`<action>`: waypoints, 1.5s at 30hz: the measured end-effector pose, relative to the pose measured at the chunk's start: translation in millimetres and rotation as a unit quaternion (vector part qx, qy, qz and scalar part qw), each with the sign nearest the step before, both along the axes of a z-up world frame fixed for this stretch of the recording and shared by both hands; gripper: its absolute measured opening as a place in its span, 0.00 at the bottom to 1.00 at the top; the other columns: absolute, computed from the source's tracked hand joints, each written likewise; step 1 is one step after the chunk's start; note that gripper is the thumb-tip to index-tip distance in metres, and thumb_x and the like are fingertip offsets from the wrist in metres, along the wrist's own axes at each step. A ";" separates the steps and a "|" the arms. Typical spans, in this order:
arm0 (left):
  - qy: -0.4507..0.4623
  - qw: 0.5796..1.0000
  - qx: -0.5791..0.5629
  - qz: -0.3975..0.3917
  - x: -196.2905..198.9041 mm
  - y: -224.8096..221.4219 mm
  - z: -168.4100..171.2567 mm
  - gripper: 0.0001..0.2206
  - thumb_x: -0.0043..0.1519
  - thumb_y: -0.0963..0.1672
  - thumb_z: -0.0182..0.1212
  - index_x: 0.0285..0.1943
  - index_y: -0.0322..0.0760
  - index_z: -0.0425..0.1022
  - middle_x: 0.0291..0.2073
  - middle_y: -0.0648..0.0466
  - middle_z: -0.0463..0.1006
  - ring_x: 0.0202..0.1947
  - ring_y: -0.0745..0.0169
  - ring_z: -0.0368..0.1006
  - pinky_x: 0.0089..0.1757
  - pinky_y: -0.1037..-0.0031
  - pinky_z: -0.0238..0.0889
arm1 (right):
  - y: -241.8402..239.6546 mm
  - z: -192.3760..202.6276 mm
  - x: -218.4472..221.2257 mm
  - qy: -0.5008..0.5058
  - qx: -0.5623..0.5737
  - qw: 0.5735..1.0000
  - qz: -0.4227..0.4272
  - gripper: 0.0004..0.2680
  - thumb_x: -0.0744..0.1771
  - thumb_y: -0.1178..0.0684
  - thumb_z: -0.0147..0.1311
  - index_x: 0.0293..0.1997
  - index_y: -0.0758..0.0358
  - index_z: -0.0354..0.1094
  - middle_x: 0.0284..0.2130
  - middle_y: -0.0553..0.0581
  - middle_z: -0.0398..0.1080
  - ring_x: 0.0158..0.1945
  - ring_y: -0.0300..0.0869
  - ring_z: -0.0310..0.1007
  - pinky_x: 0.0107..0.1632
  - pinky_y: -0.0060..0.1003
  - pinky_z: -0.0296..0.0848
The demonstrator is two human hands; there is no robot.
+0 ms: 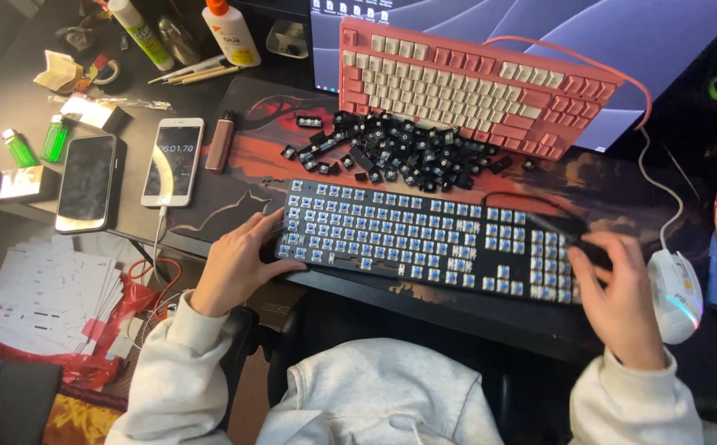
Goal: Disassembling a mechanical keyboard by removing individual switches using a puller tool.
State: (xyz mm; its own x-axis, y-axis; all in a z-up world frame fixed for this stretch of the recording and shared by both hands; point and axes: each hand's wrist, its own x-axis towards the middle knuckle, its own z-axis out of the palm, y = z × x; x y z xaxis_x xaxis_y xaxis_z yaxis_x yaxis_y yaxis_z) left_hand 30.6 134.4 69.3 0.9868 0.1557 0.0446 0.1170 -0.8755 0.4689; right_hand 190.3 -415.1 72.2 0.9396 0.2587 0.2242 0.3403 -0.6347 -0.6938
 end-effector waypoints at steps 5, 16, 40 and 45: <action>-0.002 1.000 0.011 -0.001 6.9 10.6 -1.7 0.46 0.56 0.57 0.86 0.86 0.40 0.78 0.53 0.53 0.87 0.40 0.54 0.86 0.42 0.64 0.78 | 2.1 16.3 -21.1 0.036 -0.002 0.999 -0.009 0.12 0.75 0.63 0.64 0.66 0.81 0.72 0.66 0.70 0.71 0.59 0.57 0.80 0.60 0.49 0.88; -0.006 1.000 0.021 0.002 7.1 18.8 -12.4 0.45 0.60 0.55 0.84 0.87 0.35 0.77 0.45 0.52 0.85 0.34 0.58 0.81 0.38 0.68 0.74 | 11.3 49.6 -31.2 0.130 -0.105 0.984 -0.055 0.13 0.74 0.57 0.66 0.65 0.77 0.77 0.51 0.71 0.86 0.41 0.57 0.90 0.48 0.49 0.92; -0.121 0.986 0.012 0.110 -65.2 -88.7 -13.1 0.41 0.49 0.57 0.93 0.71 0.37 0.87 0.35 0.60 0.85 0.26 0.66 0.76 0.32 0.73 0.70 | 2.7 7.9 20.3 -0.069 -0.074 0.995 0.002 0.11 0.77 0.63 0.69 0.66 0.79 0.77 0.51 0.72 0.82 0.46 0.59 0.82 0.51 0.50 0.78; -0.122 0.983 -0.054 0.130 -75.0 -113.6 -15.1 0.41 0.48 0.54 0.95 0.68 0.32 0.84 0.40 0.55 0.90 0.30 0.65 0.84 0.34 0.73 0.76 | 11.5 -8.1 40.2 -0.084 -0.073 0.994 -0.013 0.11 0.77 0.61 0.68 0.67 0.79 0.78 0.52 0.74 0.84 0.47 0.62 0.84 0.52 0.52 0.79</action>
State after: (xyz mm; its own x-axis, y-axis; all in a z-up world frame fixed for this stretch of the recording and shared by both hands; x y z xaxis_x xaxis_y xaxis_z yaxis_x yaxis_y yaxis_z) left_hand -44.4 20.8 54.2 0.8751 0.4174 0.2447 0.2023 -0.7750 0.5987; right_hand 230.4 -403.6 64.2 0.8991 0.2753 0.3403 0.4251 -0.7348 -0.5286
